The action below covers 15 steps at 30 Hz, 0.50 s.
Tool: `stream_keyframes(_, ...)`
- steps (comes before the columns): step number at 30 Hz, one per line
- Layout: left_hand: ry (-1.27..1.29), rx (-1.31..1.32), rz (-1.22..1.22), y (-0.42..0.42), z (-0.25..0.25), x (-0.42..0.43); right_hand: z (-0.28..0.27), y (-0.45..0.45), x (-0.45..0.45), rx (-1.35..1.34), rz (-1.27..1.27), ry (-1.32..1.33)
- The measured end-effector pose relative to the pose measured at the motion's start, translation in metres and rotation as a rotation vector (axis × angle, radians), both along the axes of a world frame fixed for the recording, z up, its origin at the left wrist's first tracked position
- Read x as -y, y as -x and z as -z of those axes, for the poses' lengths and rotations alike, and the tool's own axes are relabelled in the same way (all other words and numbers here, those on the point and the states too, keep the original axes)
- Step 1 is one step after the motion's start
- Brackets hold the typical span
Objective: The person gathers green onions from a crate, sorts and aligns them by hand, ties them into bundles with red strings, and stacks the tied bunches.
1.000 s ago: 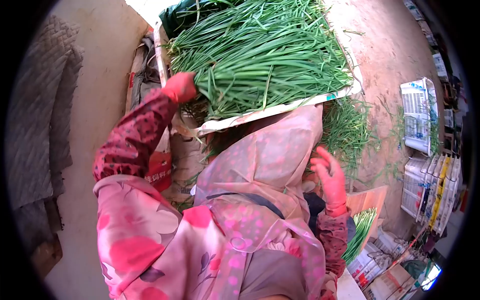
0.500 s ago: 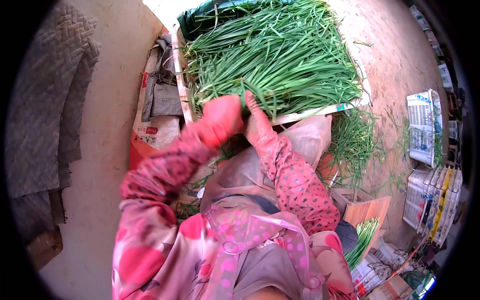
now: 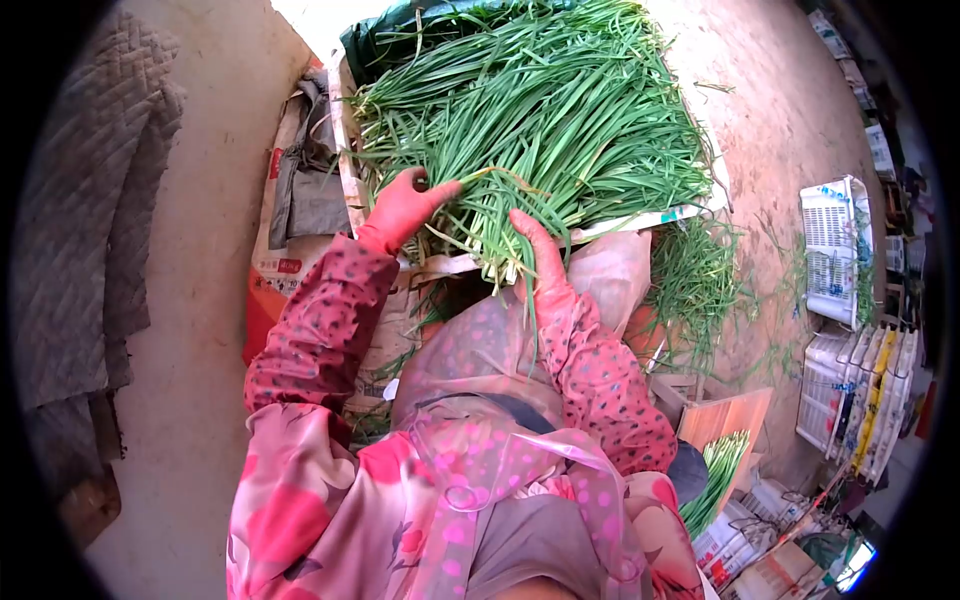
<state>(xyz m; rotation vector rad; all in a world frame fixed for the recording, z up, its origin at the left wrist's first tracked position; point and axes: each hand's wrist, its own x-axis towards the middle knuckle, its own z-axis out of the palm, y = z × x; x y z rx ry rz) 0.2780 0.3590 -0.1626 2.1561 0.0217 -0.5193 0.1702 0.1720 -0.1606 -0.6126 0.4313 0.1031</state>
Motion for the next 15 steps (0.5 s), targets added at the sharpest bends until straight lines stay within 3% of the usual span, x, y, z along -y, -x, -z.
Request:
stream_keyframes(4,0.127,-0.152,-0.012,-0.007,0.009,0.0,0.014,0.004,0.004,-0.059,-0.025,-0.037)
stream_keyframes(7,-0.064,0.115,-0.013,0.004,0.0,0.007,0.002,0.002,0.006,-0.093,-0.065,-0.095)
stream_keyframes(11,-0.092,0.145,0.153,0.009,0.002,0.014,0.008,0.002,0.011,-0.099,-0.11,-0.184)
stream_keyframes(14,-0.107,0.238,0.101,0.008,0.02,0.022,-0.022,-0.001,0.003,-0.133,-0.148,0.04)
stream_keyframes(15,-0.202,0.242,0.124,0.011,0.017,0.031,-0.004,-0.004,0.005,-0.135,-0.227,-0.1)
